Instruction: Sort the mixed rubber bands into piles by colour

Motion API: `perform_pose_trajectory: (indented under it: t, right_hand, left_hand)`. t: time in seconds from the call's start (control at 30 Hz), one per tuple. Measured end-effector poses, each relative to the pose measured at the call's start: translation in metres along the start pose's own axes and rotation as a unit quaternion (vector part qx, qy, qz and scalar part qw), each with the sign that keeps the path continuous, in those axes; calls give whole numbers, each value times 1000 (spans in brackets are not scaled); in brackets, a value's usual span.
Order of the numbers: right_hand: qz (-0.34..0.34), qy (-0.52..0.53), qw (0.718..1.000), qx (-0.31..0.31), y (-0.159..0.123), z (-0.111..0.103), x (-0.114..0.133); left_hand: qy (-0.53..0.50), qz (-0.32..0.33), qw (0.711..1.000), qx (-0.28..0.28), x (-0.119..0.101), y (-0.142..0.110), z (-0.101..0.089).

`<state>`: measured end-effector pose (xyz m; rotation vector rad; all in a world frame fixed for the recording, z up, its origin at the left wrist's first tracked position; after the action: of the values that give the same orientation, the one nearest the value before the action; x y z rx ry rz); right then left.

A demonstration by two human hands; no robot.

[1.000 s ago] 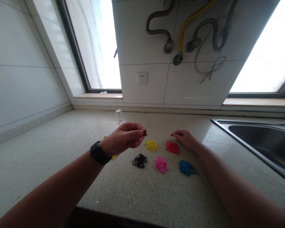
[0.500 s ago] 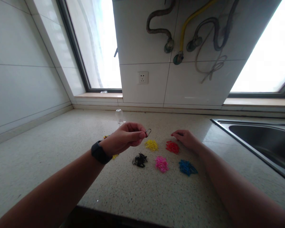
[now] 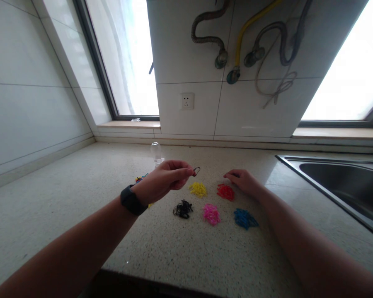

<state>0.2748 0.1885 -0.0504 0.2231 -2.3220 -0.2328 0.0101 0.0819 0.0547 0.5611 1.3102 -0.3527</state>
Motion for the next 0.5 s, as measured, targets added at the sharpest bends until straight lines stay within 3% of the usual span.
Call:
perform_pose_trajectory:
  t: [0.27,0.5]
  right_hand:
    - [-1,-14,1000,5,-1,0,2]
    - [2,-17,1000,6,-1,0,3]
  left_hand:
    - [-11,16,999,-45,3,3,-7]
    - [-40,6,999,-36,9,3,0]
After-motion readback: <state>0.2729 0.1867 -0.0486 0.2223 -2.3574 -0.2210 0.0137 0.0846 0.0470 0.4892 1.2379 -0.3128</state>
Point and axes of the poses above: each hand's wrist, its own y-axis towards the middle knuckle, its own z-axis out of the palm, x = y × z, the point moved 9 cm from there along y, towards the middle knuckle, and after that the axes turned 4 degrees about -x, right-handed, at the moved point
